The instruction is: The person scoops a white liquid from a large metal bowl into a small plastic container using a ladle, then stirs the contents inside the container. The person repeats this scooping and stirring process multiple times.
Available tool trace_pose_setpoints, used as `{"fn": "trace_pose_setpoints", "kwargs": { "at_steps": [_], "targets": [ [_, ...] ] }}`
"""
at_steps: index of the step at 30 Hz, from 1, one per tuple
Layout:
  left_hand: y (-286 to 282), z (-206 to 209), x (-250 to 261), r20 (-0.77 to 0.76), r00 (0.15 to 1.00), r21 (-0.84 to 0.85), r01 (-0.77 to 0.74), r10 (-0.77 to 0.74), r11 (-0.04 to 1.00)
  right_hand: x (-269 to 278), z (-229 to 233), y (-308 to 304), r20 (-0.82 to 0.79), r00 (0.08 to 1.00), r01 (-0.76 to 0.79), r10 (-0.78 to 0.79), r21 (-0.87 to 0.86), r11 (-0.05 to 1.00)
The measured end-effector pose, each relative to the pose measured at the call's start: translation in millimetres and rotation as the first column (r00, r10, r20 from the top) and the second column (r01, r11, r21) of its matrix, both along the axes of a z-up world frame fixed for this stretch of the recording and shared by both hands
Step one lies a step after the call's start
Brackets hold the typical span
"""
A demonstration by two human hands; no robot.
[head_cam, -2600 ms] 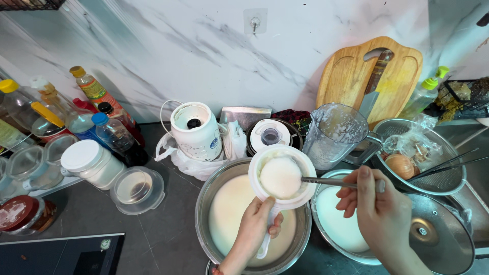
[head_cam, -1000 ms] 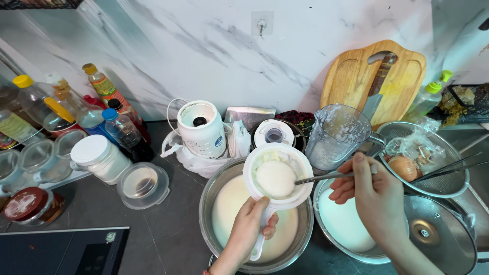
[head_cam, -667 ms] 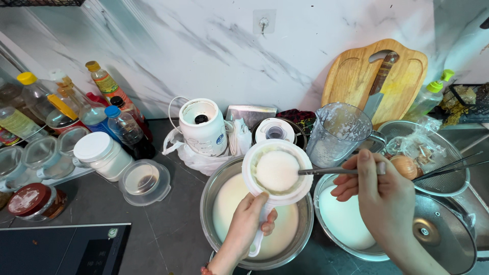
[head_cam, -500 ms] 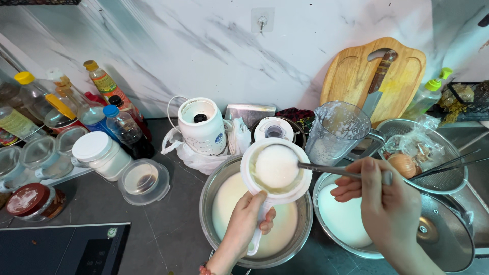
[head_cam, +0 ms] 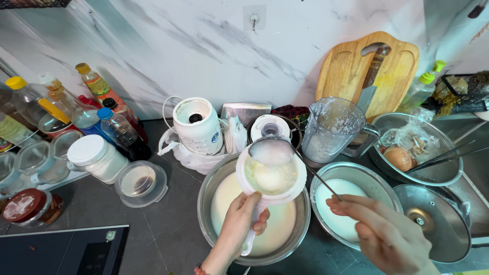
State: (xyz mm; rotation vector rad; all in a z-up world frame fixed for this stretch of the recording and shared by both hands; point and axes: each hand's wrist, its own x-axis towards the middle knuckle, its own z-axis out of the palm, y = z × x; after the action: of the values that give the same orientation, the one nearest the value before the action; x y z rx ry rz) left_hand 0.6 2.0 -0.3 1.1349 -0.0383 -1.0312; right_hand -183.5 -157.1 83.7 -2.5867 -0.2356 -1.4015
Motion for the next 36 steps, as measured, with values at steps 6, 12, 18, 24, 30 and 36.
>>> {"fn": "trace_pose_setpoints", "kwargs": {
  "at_steps": [6,12,18,24,30,36],
  "targets": [
    [3.8,0.4,4.1,-0.009,1.0,-0.003,-0.018,0.018,1.0,-1.5,-28.4,-20.9,-0.242,0.966,-0.11,0.096,-0.045,0.993],
    [5.8,18.8,12.6,0.061,0.998,0.059,0.016,-0.019,0.998,18.7,-52.0,-6.8,-0.239,0.971,0.007,0.032,0.159,0.987],
    [-0.8,13.7,13.3,0.015,0.999,0.068,0.045,-0.046,0.997,43.6,-24.3,11.3,-0.48,0.861,0.502,-0.168,0.75,0.431],
    [-0.3,-1.2,12.1,-0.01,0.999,0.039,0.039,-0.038,0.998,54.5,-1.3,-2.2,-0.328,0.935,0.336,-0.137,0.941,0.038],
    [-1.5,3.4,8.9,-0.041,0.999,0.046,0.032,-0.03,0.998,49.5,4.4,5.2,-0.325,0.92,0.356,-0.218,0.926,0.124],
    [-2.1,-5.2,11.0,-0.031,0.999,0.048,0.041,-0.04,0.998,34.1,-3.0,9.9,-0.223,0.943,0.315,-0.249,0.839,0.444]
  ]
}}
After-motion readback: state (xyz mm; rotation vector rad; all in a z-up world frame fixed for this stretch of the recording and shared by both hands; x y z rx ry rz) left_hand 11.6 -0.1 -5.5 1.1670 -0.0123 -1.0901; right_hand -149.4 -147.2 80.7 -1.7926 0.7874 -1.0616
